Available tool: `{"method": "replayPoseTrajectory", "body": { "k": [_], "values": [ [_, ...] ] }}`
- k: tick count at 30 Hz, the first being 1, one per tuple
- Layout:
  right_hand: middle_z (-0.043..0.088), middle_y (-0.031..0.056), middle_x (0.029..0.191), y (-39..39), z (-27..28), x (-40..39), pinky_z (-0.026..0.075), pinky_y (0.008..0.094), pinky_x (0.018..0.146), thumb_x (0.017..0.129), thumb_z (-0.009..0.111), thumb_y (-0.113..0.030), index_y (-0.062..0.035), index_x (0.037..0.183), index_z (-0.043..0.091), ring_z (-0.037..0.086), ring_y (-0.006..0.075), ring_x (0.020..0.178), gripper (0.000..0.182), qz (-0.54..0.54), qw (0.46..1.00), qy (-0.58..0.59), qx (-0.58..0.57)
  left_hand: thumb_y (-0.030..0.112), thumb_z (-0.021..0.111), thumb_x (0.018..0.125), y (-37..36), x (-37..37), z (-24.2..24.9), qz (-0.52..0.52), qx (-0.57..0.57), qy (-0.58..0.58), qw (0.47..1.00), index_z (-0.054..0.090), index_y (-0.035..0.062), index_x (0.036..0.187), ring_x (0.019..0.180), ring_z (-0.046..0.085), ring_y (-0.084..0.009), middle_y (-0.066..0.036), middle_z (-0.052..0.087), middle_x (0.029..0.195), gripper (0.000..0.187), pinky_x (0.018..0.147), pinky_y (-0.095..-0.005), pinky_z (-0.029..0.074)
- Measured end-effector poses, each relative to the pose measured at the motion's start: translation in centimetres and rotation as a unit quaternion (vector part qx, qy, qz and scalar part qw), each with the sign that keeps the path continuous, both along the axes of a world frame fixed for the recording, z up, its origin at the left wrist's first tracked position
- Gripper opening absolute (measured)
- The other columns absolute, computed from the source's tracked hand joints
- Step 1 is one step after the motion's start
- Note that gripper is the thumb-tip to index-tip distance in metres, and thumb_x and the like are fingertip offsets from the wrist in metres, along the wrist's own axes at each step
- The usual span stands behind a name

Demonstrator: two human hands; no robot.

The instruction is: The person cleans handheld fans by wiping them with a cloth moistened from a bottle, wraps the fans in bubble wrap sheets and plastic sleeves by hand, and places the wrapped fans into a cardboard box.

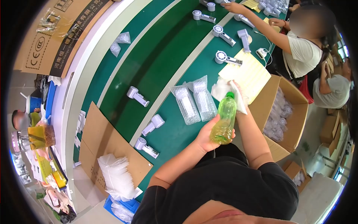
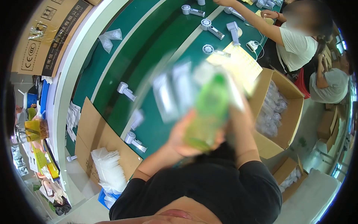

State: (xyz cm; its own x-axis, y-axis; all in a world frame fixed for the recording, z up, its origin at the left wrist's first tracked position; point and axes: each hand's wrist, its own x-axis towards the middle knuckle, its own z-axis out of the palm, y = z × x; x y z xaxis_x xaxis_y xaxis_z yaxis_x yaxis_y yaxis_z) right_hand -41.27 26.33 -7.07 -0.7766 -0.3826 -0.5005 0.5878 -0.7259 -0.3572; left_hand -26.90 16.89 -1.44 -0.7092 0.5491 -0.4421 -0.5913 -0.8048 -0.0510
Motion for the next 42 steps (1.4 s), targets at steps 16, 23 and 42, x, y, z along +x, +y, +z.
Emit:
{"method": "replayPoseTrajectory", "body": {
  "k": [16,23,42],
  "values": [
    [0.056,0.0104,0.082,1.5,-1.8,-0.3,0.048,0.0291,0.055,0.08,0.052,-0.027,-0.0043,0.101,0.05,0.056,0.0196,0.065,0.031,0.096,0.99,0.054,0.089,0.033,0.046,0.084,0.3,-0.2,-2.9,0.027,-0.066,0.004,0.997,0.046,0.0029,0.102,0.079,0.057,-0.0258,-0.014,0.056,0.086,0.035,0.07,-0.0393,0.047],
    [0.052,0.0069,0.096,2.7,1.7,-2.7,0.039,0.029,0.078,0.08,0.052,-0.03,-0.0049,0.105,0.049,0.049,0.0166,0.087,0.036,-0.029,0.915,0.133,0.38,0.022,0.057,0.079,-5.4,-1.8,-1.3,0.104,-0.575,0.212,0.784,0.03,0.0021,0.123,0.094,0.05,-0.0162,-0.009,0.052,0.098,0.055,0.081,-0.0275,0.039],
    [0.048,0.0111,0.111,1.4,7.4,-4.4,0.037,0.0336,0.088,0.087,0.04,-0.029,-0.0012,0.112,0.042,0.047,0.0218,0.102,0.037,-0.186,0.922,0.282,0.189,0.015,0.055,0.078,-20.2,4.2,2.8,0.186,-0.736,-0.054,0.649,0.042,-0.0004,0.105,0.065,0.048,-0.0106,-0.005,0.052,0.082,0.034,0.057,-0.023,0.042]
  ]
}}
